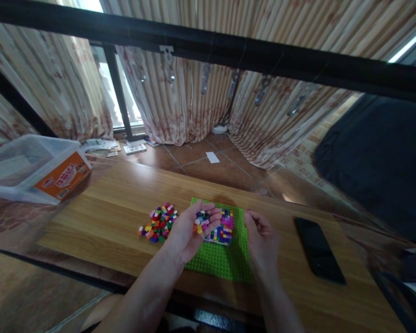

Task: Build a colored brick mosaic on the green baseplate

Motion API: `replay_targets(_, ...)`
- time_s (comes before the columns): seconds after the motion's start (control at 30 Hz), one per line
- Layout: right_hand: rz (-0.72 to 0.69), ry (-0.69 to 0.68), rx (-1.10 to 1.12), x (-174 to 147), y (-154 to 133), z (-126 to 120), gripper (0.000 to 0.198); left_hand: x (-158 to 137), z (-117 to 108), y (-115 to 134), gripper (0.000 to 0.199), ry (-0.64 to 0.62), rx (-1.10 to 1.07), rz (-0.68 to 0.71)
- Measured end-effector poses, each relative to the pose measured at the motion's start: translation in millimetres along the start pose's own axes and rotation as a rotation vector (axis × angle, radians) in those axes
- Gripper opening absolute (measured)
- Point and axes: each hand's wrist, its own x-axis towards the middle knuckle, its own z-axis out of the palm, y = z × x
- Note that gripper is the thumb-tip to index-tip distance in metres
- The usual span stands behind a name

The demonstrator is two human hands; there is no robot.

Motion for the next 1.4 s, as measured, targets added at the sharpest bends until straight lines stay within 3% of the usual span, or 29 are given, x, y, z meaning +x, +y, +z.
replay_targets(0.13,-0.132,0.033,-0.038,-2.9,-13.0,-5.4,0.022,0.1,-0.5,-2.3,0.034,-0.08,-0.033,-0.062)
replay_targets(0.3,-0.402,-0.227,-0.238,-17.0,-26.0,-4.8,0.019,-0.7,-0.8,-5.2,0.04,-0.16,-0.063,-0.116)
replay_targets(0.43,-0.459,-0.326,-0.329,-21.5,-25.5,-2.4,0.025,-0.8,-1.8,-6.3,0.043,-0.187,-0.053,-0.141)
replay_targets(0.63,-0.473,-0.4,-0.388,-19.6,-24.6,0.8,0.027,2.0,-5.1,-9.9,0.042,-0.21,-0.052,-0.183)
replay_targets(0.87,-0.388,-0.334,-0.278,-19.8,-22.7,2.0,0.017,1.8,-3.9,-12.2,0.041,-0.208,-0.074,-0.184)
replay_targets(1.13,-0.158,-0.139,-0.087,-6.7,-19.4,-9.5,0.015,1.3,-5.6,9.3,0.027,0.031,-0.004,0.02)
replay_targets(1.4,-0.142,-0.328,-0.235,-5.3,-3.9,-14.6,0.016,-1.0,-8.0,15.1,0.025,0.004,-0.005,0.054)
